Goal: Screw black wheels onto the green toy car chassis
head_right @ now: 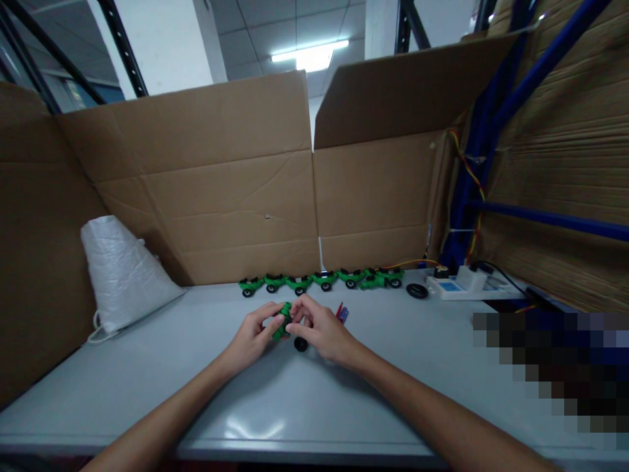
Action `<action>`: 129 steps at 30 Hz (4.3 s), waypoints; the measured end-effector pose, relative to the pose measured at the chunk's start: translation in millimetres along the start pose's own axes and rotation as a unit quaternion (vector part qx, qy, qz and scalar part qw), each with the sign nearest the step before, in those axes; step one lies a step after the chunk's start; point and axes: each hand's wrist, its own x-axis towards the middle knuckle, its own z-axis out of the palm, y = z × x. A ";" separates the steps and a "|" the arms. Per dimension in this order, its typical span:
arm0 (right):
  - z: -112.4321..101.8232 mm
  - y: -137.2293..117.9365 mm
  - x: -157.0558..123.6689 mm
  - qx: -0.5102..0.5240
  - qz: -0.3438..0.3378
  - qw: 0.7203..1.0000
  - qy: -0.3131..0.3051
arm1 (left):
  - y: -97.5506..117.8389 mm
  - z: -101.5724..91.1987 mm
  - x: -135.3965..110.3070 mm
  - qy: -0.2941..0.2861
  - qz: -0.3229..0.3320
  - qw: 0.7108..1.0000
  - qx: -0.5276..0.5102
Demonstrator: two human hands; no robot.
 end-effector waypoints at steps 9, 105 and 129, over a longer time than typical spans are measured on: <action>-1.3 0.8 1.8 0.013 0.001 1.000 0.011 | -6.2 4.9 2.9 0.049 -0.058 0.981 -0.176; 14.8 -16.5 0.8 0.140 0.056 0.988 0.033 | -5.1 9.6 5.1 0.022 -0.085 0.970 -0.229; 5.5 -21.7 5.7 0.131 0.104 0.984 0.059 | -4.8 3.6 8.8 0.023 -0.126 0.958 -0.257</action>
